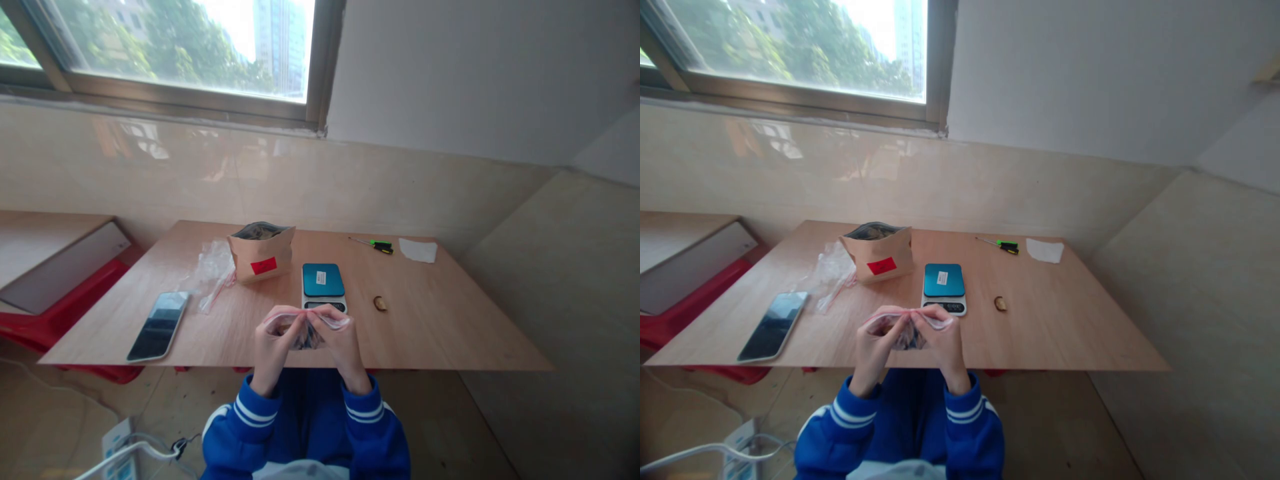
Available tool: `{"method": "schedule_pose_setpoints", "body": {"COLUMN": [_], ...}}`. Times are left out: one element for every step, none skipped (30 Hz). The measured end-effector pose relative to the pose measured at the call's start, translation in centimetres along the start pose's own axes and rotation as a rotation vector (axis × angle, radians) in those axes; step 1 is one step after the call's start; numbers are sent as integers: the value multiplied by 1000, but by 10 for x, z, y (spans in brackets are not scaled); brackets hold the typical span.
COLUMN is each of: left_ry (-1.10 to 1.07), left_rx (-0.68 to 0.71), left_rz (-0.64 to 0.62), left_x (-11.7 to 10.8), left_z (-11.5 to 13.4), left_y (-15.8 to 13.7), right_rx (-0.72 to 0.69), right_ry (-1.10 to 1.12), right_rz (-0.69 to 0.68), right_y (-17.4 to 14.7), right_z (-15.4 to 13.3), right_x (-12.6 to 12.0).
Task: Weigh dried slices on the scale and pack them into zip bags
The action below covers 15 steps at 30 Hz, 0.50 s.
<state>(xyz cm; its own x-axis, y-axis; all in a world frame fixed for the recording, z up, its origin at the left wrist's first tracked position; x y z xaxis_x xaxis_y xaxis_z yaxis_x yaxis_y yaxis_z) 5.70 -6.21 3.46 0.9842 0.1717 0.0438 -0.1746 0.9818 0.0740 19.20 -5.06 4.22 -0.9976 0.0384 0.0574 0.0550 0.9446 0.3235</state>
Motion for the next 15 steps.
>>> {"method": "schedule_pose_setpoints", "body": {"left_ry": [5,8,8,6,5,5,3,-2,-10,-18,-26,-28,-18,2,27], "left_rx": [0,-2,-6,-14,-27,-45,-65,-88,-112,-135,-156,-173,-188,-196,-198], "left_rz": [22,40,51,54,40,5,-41,-90,-131,-153,-152,-131,-105,-81,-60], "left_x": [1,2,3,4,4,5,5,5,3,0,-4,-10,-16,-23,-29], "left_z": [-1,-1,-2,-3,-4,-5,-6,-8,-10,-13,-15,-18,-20,-22,-23], "left_y": [-1,-1,-2,-2,-1,1,3,5,8,11,13,16,18,20,22], "right_rx": [-9,-12,-11,-5,8,25,45,64,75,77,69,45,23,8,-2], "right_ry": [-4,-5,-2,4,10,16,21,24,26,24,16,1,-29,-85,-159], "right_rz": [14,21,22,15,6,-5,-10,-2,24,67,128,206,293,375,425], "right_y": [0,-1,-1,-1,-1,0,2,7,13,22,34,48,63,79,94], "right_z": [0,1,2,4,6,9,13,17,22,28,34,40,46,52,58], "right_x": [1,1,2,2,2,0,-4,-11,-20,-34,-50,-70,-91,-112,-132]}}
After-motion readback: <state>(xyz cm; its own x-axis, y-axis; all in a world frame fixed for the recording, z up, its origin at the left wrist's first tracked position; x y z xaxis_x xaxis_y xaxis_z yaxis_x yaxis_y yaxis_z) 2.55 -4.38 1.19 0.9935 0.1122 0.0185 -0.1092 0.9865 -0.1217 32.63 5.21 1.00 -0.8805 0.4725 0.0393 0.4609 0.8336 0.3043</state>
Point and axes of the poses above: each hand's wrist, its own y-axis towards the middle knuckle, its own x-axis out of the palm, z = x × y, the point moved 2 cm from there along y, towards the middle knuckle, and after that the axes turned 11 degrees about -x, right-handed, at the moved point
